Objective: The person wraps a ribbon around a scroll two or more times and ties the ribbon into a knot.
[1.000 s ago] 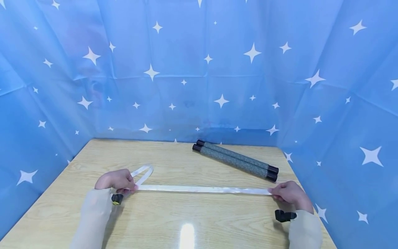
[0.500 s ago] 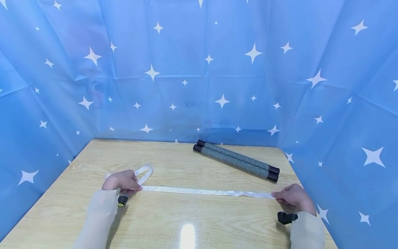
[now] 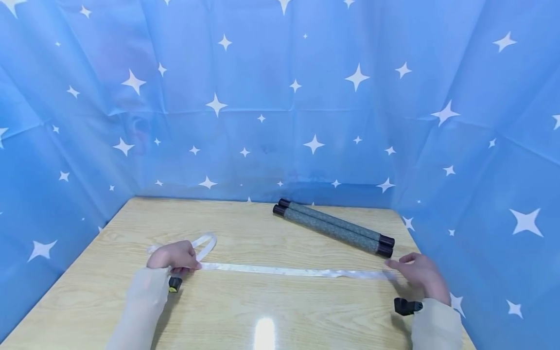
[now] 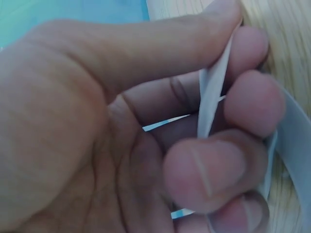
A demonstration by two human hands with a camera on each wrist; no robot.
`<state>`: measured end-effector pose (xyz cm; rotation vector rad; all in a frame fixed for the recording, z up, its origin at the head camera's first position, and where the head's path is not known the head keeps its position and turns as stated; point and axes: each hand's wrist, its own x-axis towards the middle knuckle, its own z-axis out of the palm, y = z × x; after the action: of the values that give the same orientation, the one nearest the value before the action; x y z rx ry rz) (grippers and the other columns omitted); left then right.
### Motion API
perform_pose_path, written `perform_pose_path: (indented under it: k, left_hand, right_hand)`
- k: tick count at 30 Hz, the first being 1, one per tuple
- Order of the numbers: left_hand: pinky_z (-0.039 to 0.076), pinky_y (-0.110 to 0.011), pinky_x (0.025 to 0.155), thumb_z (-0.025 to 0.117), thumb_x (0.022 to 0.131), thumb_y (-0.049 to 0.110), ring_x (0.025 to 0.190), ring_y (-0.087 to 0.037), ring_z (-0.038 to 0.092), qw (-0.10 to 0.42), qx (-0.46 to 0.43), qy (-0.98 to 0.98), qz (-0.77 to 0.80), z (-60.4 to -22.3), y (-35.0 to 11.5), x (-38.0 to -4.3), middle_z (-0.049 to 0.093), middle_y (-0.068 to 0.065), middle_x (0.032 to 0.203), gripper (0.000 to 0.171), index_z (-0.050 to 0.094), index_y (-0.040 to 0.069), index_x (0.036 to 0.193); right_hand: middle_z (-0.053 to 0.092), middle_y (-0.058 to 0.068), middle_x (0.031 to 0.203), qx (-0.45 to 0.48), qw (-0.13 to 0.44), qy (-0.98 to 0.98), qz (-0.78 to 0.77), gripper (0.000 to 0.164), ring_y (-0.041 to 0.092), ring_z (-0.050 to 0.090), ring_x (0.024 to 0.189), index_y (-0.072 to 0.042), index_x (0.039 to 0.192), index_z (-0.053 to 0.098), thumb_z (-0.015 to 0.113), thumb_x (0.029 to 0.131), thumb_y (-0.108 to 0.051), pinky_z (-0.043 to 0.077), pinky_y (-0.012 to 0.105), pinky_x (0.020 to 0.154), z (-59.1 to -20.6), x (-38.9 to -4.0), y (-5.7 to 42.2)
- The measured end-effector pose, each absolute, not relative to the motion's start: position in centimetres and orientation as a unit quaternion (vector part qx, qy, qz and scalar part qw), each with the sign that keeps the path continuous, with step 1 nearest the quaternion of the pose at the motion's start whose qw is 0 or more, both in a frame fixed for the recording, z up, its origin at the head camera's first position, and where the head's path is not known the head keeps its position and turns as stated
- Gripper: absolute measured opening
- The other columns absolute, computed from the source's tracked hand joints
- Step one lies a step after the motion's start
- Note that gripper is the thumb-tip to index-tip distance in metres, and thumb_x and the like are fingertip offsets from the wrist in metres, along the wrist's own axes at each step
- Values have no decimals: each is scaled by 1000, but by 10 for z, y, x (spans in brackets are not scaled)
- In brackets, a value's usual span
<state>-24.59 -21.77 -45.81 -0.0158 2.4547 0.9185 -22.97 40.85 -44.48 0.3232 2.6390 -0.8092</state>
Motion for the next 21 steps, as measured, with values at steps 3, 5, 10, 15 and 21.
perform_pose_path:
  k: [3, 5, 10, 15, 21]
  left_hand:
    - [32, -24, 44, 72, 95, 14, 44, -11, 32, 256, -3, 907, 334, -458, -218, -247, 45, -1, 51, 33, 69, 6, 63]
    - [32, -23, 44, 72, 95, 14, 43, -11, 32, 255, -3, 909, 329, -458, -218, -247, 46, -1, 51, 34, 69, 6, 63]
    - [32, -23, 44, 71, 96, 15, 44, -11, 32, 256, -8, 912, 321, -457, -216, -248, 46, -1, 51, 34, 69, 6, 63]
    - [33, -24, 46, 71, 96, 15, 46, -11, 36, 247, -7, 918, 309, -456, -214, -246, 49, -1, 53, 30, 71, 6, 67]
    - [33, -25, 48, 73, 96, 17, 48, -12, 40, 223, -6, 932, 285, -457, -213, -241, 51, -1, 54, 31, 70, 6, 67]
  right_hand:
    - [44, 42, 142, 95, 161, 946, -266, 99, 54, 56, 116, 8, 146, 39, 54, 93, -74, 52, 53, 82, -434, -231, 400]
    - [43, 40, 146, 86, 145, 951, -260, 103, 57, 51, 122, 7, 151, 34, 53, 92, -76, 52, 55, 84, -428, -233, 392]
    - [36, 41, 151, 46, 93, 964, -246, 109, 59, 48, 126, 5, 157, 27, 56, 90, -76, 50, 61, 86, -423, -240, 368]
    - [31, 39, 155, -17, 56, 966, -250, 107, 60, 40, 133, 4, 158, 28, 64, 89, -70, 46, 68, 94, -428, -255, 344]
    - [25, 39, 159, -60, 52, 964, -252, 106, 61, 31, 139, 3, 158, 27, 71, 88, -63, 39, 72, 103, -431, -279, 323]
